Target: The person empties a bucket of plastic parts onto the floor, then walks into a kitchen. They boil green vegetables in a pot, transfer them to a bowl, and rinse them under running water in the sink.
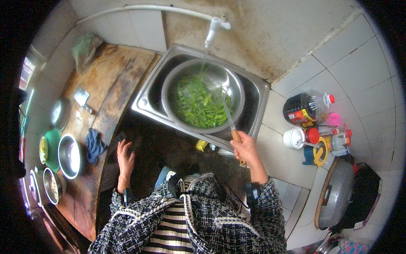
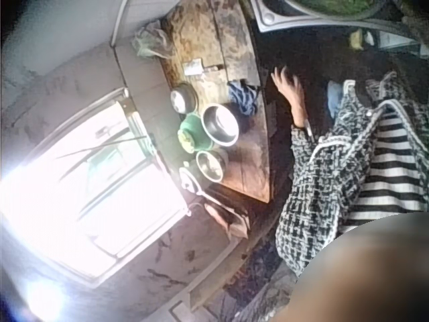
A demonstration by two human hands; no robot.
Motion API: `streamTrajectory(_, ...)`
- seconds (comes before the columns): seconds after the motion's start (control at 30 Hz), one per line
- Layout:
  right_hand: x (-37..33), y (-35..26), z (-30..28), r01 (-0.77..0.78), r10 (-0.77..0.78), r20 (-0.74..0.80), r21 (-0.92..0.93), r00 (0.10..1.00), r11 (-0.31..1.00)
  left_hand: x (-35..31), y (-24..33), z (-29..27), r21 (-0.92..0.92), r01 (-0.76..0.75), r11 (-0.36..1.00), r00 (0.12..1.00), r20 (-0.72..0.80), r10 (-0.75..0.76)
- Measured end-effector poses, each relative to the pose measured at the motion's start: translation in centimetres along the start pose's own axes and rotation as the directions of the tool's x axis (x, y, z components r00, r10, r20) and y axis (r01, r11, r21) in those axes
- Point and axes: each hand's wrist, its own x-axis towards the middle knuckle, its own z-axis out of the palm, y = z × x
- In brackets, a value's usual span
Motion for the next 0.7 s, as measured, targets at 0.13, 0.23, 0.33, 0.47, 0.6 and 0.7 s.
streamTrajectory(0.13,-1.6,-0.8,-0.2,-0.135,0.104,0.173,0.181,0.980,0.974,2.0,1.2,-0.2,-0.054,-0.080,0.995,0.996,-0.031,0.079)
streamTrajectory(0.23,-3.4,-1.2,-0.4,-0.153,0.112,0.199,0.205,0.974,0.967,4.0,2.7,-0.6,-0.112,-0.109,0.988,0.994,-0.011,0.108)
streamTrajectory(0.33,-4.9,-1.7,-0.7,-0.133,0.088,0.200,0.224,0.976,0.965,6.5,5.1,-0.6,-0.157,-0.161,0.974,0.987,-0.032,0.158)
streamTrajectory(0.47,-6.3,-2.5,-1.1,-0.101,0.055,0.190,0.242,0.980,0.965,9.4,9.1,-0.4,-0.264,-0.129,0.956,0.990,0.019,0.139)
streamTrajectory(0.6,-7.3,-2.8,-1.4,-0.081,0.044,0.173,0.217,0.984,0.973,12.1,13.7,1.1,-0.348,-0.235,0.907,0.965,0.027,0.261)
streamTrajectory(0.7,-8.0,-2.7,-1.6,-0.081,0.043,0.180,0.208,0.983,0.975,13.6,16.4,2.1,-0.348,-0.327,0.879,0.927,0.063,0.370)
